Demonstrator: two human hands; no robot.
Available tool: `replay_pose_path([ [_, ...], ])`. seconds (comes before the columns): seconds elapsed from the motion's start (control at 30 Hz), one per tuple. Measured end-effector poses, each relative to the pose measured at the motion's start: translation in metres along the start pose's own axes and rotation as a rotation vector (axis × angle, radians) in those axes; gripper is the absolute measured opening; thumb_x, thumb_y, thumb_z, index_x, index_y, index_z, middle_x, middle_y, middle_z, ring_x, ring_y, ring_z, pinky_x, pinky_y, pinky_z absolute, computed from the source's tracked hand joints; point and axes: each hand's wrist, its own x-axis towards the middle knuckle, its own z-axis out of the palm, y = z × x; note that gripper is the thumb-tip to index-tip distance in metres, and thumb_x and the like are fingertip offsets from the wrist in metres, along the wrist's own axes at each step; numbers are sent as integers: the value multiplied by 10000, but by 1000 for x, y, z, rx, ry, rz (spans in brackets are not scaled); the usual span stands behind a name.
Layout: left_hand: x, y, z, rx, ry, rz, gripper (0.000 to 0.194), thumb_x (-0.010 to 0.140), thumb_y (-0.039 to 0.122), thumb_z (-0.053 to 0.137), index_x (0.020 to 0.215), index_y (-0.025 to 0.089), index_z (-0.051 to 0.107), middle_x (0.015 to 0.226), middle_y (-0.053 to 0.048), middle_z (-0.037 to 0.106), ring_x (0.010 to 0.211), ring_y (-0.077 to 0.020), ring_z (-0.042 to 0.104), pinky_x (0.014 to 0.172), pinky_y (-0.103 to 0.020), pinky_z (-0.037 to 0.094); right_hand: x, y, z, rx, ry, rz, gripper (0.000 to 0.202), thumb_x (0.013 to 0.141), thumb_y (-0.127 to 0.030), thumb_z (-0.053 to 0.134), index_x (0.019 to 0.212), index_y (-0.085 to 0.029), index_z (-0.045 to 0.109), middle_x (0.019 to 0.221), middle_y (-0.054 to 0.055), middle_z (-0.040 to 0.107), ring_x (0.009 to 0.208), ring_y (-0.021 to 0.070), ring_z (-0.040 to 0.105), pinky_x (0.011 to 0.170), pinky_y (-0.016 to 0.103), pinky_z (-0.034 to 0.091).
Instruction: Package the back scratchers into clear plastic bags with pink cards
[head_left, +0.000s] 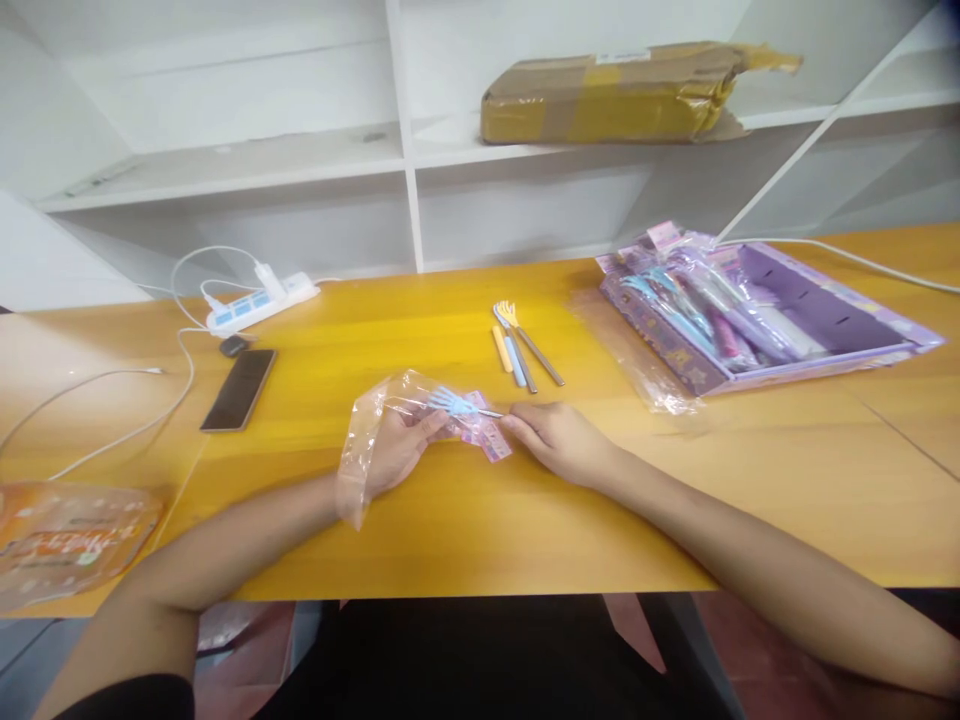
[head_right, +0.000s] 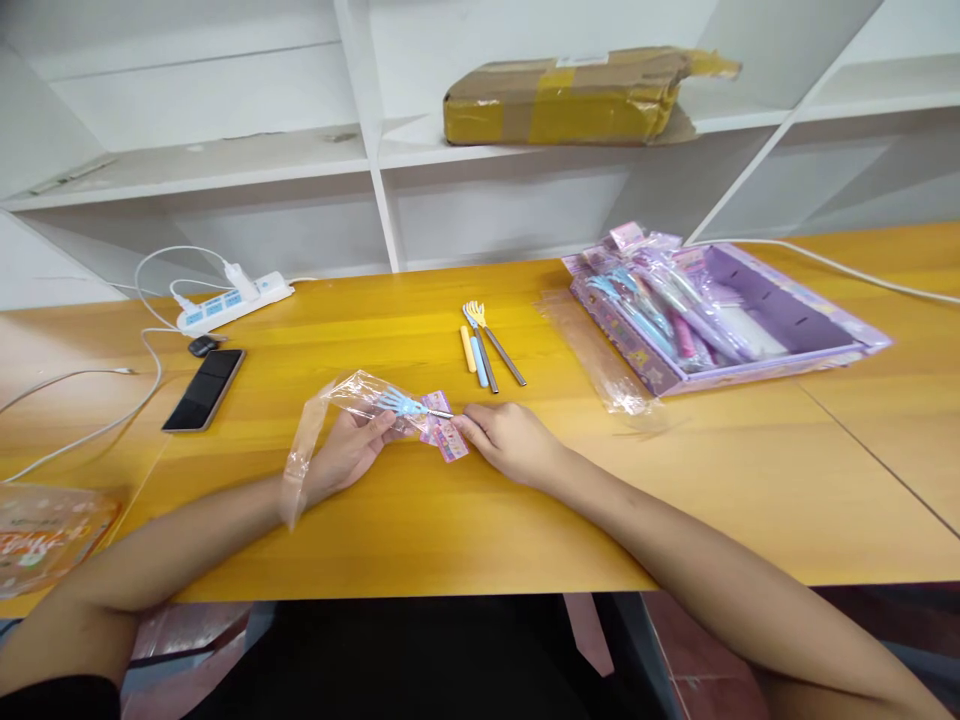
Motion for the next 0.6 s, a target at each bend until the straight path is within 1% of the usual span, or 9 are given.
replay_pose_path([
  [0.13,0,-4,-2,52,12,-8,318,829,389,928,1016,159,814,1109,-96,826,1025,-224,773,975,-390,623,-1,-4,7,-29,39,-20,514,1160,-545,327,854,-216,576,774,58,677,691,197,621,663,309,369],
  [0.27,0,-6,-4,166,-70,-11,300,865,394,895,1039,160,827,1120,-104,836,1050,-246,777,1025,-410,596,-4,-14,11,8,36,-59,471,1169,-499,330,921,-209,606,861,73,705,748,204,645,718,321,423],
  [0.37,-1,-4,-2,163,-105,-8,310,884,393,877,1088,167,823,1106,-103,835,1048,-254,783,1017,-413,598,-6,-20,12,100,2,-103,419,1175,-418,332,981,-206,636,936,79,712,828,205,672,804,335,481],
  [0.47,-3,-1,2,77,-66,28,351,849,385,911,1116,179,810,1096,-85,826,1027,-228,779,995,-386,606,-6,-21,9,153,-15,-161,360,1166,-359,362,1013,-204,649,994,88,702,876,204,670,862,350,514],
  [0.6,-2,-1,2,0,11,64,284,851,393,913,987,165,811,1008,-74,816,968,-205,771,931,-359,625,-2,-18,1,178,-40,-253,299,1144,-323,418,1050,-207,677,1015,88,695,906,205,666,882,355,537],
])
